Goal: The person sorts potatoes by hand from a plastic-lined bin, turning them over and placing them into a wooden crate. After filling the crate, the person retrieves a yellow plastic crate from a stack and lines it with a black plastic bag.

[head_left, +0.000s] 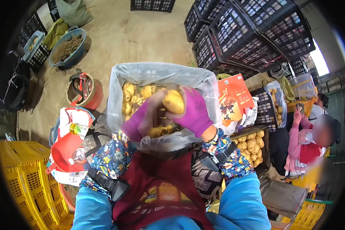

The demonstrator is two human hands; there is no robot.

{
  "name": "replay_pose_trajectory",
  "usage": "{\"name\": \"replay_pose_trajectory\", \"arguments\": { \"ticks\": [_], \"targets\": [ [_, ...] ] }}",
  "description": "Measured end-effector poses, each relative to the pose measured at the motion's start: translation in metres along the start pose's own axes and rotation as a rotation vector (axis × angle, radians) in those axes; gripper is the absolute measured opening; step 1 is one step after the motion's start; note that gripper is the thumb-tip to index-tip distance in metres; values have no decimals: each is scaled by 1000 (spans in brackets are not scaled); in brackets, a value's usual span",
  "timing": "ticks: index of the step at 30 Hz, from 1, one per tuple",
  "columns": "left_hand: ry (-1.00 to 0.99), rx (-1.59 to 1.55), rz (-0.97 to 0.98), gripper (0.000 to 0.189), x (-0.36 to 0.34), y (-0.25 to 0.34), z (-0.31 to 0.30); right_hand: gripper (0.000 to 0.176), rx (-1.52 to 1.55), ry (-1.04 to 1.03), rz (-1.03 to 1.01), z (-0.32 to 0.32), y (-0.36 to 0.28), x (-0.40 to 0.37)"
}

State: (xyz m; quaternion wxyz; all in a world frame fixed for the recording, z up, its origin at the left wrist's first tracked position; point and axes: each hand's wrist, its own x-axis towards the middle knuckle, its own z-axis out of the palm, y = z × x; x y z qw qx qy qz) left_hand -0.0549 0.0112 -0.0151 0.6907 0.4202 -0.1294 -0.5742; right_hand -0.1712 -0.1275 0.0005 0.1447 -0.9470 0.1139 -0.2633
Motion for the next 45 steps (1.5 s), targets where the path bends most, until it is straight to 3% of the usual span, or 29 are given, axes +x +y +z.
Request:
{"name": "replay_pose_trajectory", "arguments": {
  "ticks": [3, 6, 10, 12, 13, 14, 15, 17, 18, 19, 20, 21, 22, 24, 25, 26, 29, 31, 33, 34, 35, 37, 38, 41, 42, 45],
  "targets": [
    [-98, 102, 38, 52, -2, -6, -8, 57, 363, 56, 77, 3, 10, 7],
    [-84, 63, 148, 54, 1, -4, -4, 40, 949, 152, 690, -5, 18, 20],
    [-34, -17, 149, 53, 4, 0, 0, 34, 839, -46, 858, -4, 36, 19],
    [31, -101, 100, 56, 1, 3, 8, 47, 301, 193, 94, 14, 41, 22],
    [22, -1, 226, 52, 15, -14, -15, 63, 451, 131, 44, 19, 29, 18],
    [40, -13, 83, 49, 21, -18, -33, 74, 609, 30, 26, 46, 25, 7],
    [25, 81, 116, 47, 26, -22, -45, 80, 483, -259, 66, 10, -6, 15],
    [15, 518, 363, 45, 27, -29, -66, 77, 198, -89, 71, 50, -12, 5],
    [14, 574, 420, 45, 30, -31, -75, 76, 249, -165, 152, 16, -20, 10],
    [-36, 386, 326, 45, 36, -28, -92, 76, 312, -236, 218, -18, -23, 15],
    [-68, 198, 229, 45, 41, -26, -109, 74, 464, -142, 289, -36, -12, 7],
    [-85, -257, 33, 47, 42, -18, -82, 73, 621, -39, 341, -54, -1, -6],
    [132, -131, 127, 54, 33, -18, -56, 72, 787, 57, 376, -72, 8, -21],
    [64, -13, 140, 57, 24, -19, -49, 54, 1017, 366, 279, -119, 33, -81],
    [30, 41, 152, 59, 22, -19, -47, 60, 1550, 406, 493, -142, 45, -118],
    [44, -3, 113, 58, 19, -17, -43, 56, 1182, 499, 630, -145, 73, -159],
    [26, -10, 44, 56, 23, -20, -45, 54, 875, 773, 1228, -159, 112, -287],
    [6, 25, 10, 56, 30, -27, -43, 58, 691, 898, 1369, -137, 124, -359],
    [14, 45, -20, 56, 33, -31, -39, 58, 612, 818, 1523, -103, 134, -415],
    [21, 87, -34, 57, 35, -33, -41, 60, 607, 785, 1484, -98, 121, -412],
    [34, 97, -43, 57, 37, -36, -43, 62, 122, 568, 1293, -63, 135, -451],
    [56, 111, -50, 58, 41, -37, -49, 64, -266, 116, 1124, -54, 123, -450],
    [43, 103, -55, 55, 42, -36, -51, 67, -74, -39, 1257, -69, 112, -430],
    [29, 86, -57, 50, 41, -37, -54, 73, 362, 60, 1175, -64, 127, -453],
    [29, 96, -54, 50, 40, -37, -51, 78, 402, -81, 1185, -76, 131, -455],
    [25, 135, -50, 50, 39, -36, -41, 81, 867, 63, 1126, -82, 133, -463]
  ]
}}
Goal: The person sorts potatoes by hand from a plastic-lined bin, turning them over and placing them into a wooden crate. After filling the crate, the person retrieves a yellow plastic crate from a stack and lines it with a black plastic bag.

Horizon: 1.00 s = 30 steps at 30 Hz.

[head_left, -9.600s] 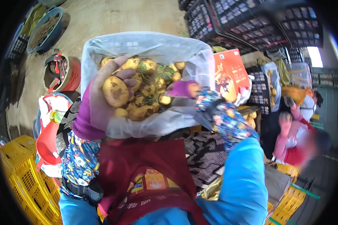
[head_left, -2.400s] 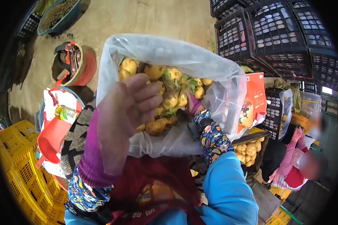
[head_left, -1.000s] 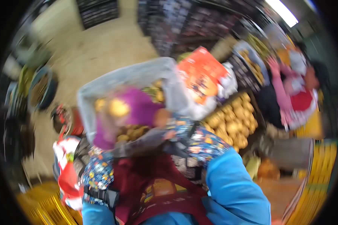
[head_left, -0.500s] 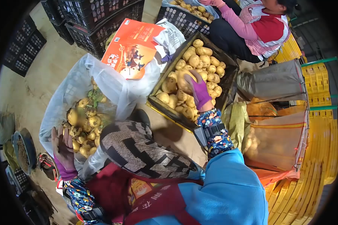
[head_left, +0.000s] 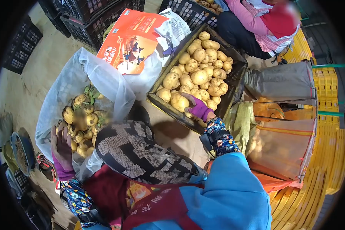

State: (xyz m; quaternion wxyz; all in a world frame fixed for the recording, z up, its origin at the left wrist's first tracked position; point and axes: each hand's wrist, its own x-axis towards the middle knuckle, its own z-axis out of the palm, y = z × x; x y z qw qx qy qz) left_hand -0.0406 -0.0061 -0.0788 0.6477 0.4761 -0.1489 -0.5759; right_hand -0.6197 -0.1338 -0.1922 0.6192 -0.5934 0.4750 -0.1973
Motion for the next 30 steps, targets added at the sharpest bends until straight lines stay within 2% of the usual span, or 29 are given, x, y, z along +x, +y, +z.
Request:
{"name": "replay_pose_trajectory", "arguments": {
  "ticks": [1, 4, 5, 8, 9, 16, 17, 18, 20, 23, 25, 27, 28, 30],
  "targets": [
    [4, 17, 1, 50, -1, 1, 5, 76, 46, 32, -114, 4, 0, -3],
    [10, 12, 8, 51, 2, 3, 8, 77, -169, 151, 100, 7, -3, 8],
    [15, 8, -1, 51, 1, 3, 7, 80, -234, 113, 109, 7, 2, 15],
    [22, 18, -1, 51, -3, 5, 7, 81, -37, -71, 88, -11, 12, 29],
    [29, 33, 5, 58, -3, 4, 3, 69, 69, -60, 89, -12, 9, 27],
    [36, 14, 46, 57, -8, 9, 4, 58, -902, -50, 366, -44, -15, 60],
    [34, 12, 50, 57, -8, 9, 5, 51, -640, 245, -4, -44, -27, 60],
    [33, 13, 45, 56, -10, 10, 8, 54, -364, 413, -98, -30, -51, 63],
    [67, 15, 20, 54, -13, 13, 18, 57, -495, 304, 233, -10, -66, 60],
    [32, -60, 11, 52, -5, 13, -5, 75, -853, 111, 522, 24, -57, 52],
    [38, -63, 24, 51, -6, 12, 1, 79, -753, 222, 360, 24, -20, 46],
    [58, -59, 16, 52, -5, 11, 1, 80, -584, 279, 185, 20, -11, 42],
    [59, -43, 19, 53, -4, 11, 2, 74, -536, 285, 189, 11, -10, 42],
    [72, -13, 21, 55, -6, 11, 5, 84, -117, 374, 316, -9, -27, 45]
  ]
}}
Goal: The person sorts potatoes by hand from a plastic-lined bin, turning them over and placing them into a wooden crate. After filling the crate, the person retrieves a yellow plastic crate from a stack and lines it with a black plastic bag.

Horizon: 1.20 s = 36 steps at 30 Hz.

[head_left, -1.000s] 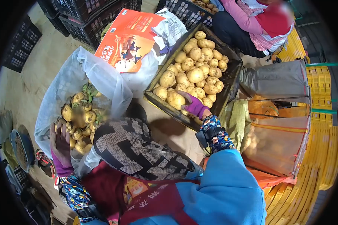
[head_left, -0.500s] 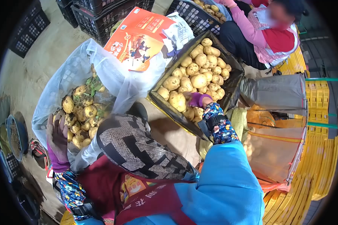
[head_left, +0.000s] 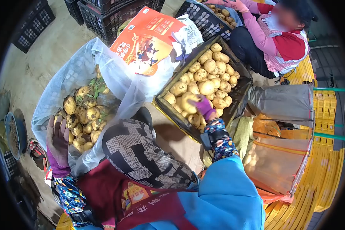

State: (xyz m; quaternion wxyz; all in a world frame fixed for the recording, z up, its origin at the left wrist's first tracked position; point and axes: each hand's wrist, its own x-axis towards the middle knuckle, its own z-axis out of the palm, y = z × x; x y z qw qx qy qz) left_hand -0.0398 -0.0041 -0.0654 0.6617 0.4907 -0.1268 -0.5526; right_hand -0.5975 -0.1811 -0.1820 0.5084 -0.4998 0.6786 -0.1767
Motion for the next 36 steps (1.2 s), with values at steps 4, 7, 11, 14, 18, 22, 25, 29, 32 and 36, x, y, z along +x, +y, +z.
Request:
{"name": "replay_pose_trajectory", "arguments": {
  "ticks": [4, 7, 11, 14, 18, 22, 25, 29, 32, 36],
  "targets": [
    [31, 0, -11, 55, 3, -3, 0, 67, 316, 231, 21, -30, -22, 33],
    [11, 18, -11, 55, 5, -4, 5, 91, -531, 303, 276, -4, -33, 59],
    [-28, 1, 20, 54, 6, -4, -5, 98, -796, 455, 225, 9, 17, 113],
    [-26, 1, 59, 50, 2, 3, -15, 84, -1021, 302, 163, -29, -24, 125],
    [111, -45, 167, 44, -8, 13, -14, 24, -322, 151, -445, 12, -199, 78],
    [201, -202, 185, 54, -9, 28, -19, 26, -332, -675, -640, 137, -293, 61],
    [229, -291, 133, 61, -8, 39, -20, 51, -772, -957, -741, 277, -323, -3],
    [378, -212, 175, 61, -15, 49, -12, 67, -1345, -870, -723, 425, -237, 8],
    [346, -167, 182, 57, -18, 59, -6, 65, -1509, -794, -657, 461, -204, 17],
    [332, -114, 153, 47, -21, 62, -5, 56, -862, -995, -445, 454, -195, 61]
  ]
}}
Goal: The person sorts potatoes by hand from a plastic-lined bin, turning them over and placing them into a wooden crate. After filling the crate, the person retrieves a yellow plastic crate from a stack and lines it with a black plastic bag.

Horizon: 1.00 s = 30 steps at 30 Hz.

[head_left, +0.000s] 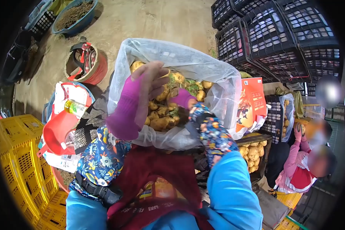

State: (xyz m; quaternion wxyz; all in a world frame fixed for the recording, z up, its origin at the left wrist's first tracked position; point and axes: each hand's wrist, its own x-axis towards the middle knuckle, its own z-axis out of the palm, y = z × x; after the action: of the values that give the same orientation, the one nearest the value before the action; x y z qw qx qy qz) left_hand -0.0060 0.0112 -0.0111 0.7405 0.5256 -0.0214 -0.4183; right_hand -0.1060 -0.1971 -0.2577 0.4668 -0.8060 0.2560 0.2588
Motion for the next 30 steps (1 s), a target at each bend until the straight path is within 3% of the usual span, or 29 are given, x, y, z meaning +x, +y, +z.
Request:
{"name": "replay_pose_trajectory", "arguments": {
  "ticks": [1, 4, 6, 7, 10, 11, 14, 15, 18, 22, 23, 27, 30],
  "targets": [
    [6, 43, 16, 47, 0, -2, 0, 52, 285, 53, -25, -18, -30, -36],
    [-17, 187, 123, 52, 0, -29, 4, 49, 395, 174, -309, -47, -86, -114],
    [-76, 299, 259, 60, 2, -65, 8, 44, 232, 328, -513, -55, -110, -155],
    [-210, 292, 218, 70, 7, -76, 4, 42, 149, 405, -611, -58, -114, -169],
    [-426, 355, 27, 71, -24, -39, 25, 37, 98, 523, -680, -57, -82, -184],
    [-519, 293, 62, 65, -30, -35, 28, 33, 214, 481, -432, -61, -109, -210],
    [-554, 164, 81, 56, -26, -48, 27, 28, 267, 725, -545, -61, -97, -207],
    [-542, 198, 64, 52, -27, -47, 26, 22, 565, 697, -480, -62, -94, -206],
    [-581, 193, 94, 54, -32, -42, 27, 21, 760, 611, -369, -72, -107, -222],
    [-516, 12, -79, 58, -36, -38, 26, 22, 700, 640, -285, -67, -113, -224],
    [-515, -30, -86, 59, -35, -39, 24, 23, 781, 700, -456, -62, -120, -226],
    [-526, -126, -110, 61, -32, -42, 16, 24, 549, 627, -480, -61, -129, -220],
    [-507, -103, -104, 60, -35, -44, 16, 24, 387, 703, -542, -63, -129, -214]
  ]
}}
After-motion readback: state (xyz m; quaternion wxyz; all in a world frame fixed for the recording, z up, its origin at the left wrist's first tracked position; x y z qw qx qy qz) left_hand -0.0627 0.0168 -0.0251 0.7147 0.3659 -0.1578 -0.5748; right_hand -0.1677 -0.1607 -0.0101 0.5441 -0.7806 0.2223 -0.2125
